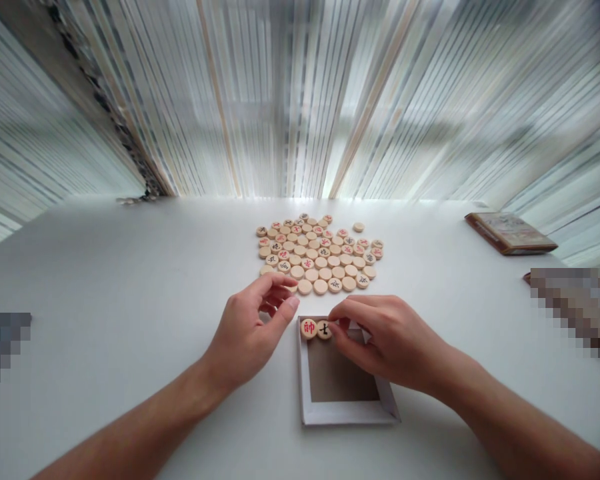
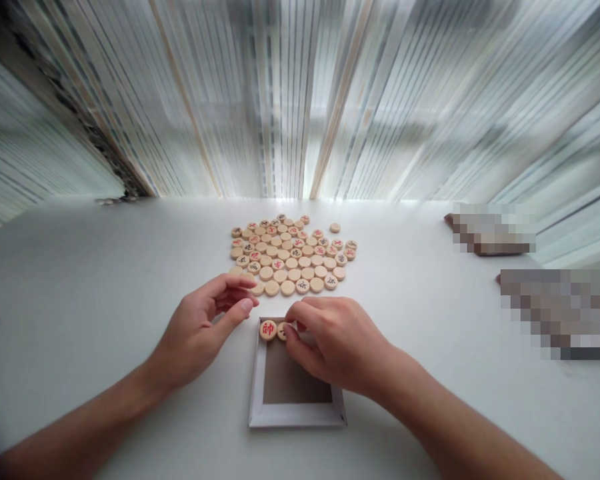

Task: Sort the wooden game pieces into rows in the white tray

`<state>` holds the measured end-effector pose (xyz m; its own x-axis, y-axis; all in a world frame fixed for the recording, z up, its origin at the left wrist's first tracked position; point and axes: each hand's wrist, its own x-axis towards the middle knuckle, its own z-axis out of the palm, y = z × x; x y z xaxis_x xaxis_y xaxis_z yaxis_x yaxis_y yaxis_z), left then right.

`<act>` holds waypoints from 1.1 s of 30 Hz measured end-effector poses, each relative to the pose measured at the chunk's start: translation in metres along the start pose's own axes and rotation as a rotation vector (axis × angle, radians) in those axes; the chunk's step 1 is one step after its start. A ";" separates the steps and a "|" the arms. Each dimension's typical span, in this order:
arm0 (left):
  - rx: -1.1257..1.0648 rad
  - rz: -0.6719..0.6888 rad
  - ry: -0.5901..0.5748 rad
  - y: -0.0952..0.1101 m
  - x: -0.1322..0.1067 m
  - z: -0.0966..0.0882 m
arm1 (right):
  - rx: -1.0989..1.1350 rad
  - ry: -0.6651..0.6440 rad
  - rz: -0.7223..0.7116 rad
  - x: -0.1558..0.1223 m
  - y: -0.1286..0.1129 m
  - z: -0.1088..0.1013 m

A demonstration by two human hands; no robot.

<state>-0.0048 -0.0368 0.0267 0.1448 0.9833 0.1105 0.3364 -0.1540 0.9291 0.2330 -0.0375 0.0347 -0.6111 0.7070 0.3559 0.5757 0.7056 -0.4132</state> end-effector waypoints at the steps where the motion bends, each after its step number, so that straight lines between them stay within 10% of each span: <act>1: 0.012 0.006 0.010 -0.001 0.002 -0.003 | 0.005 0.009 0.004 0.001 0.000 0.000; 16: 0.453 0.227 0.102 -0.018 0.029 -0.033 | 0.159 0.135 0.337 0.028 0.019 -0.004; 33: 0.481 0.232 0.069 -0.036 0.037 -0.031 | -0.006 -0.055 0.575 0.155 0.098 0.012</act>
<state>-0.0405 0.0079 0.0081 0.2096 0.9198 0.3318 0.6937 -0.3791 0.6125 0.1877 0.1405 0.0393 -0.2264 0.9735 0.0312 0.8267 0.2090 -0.5224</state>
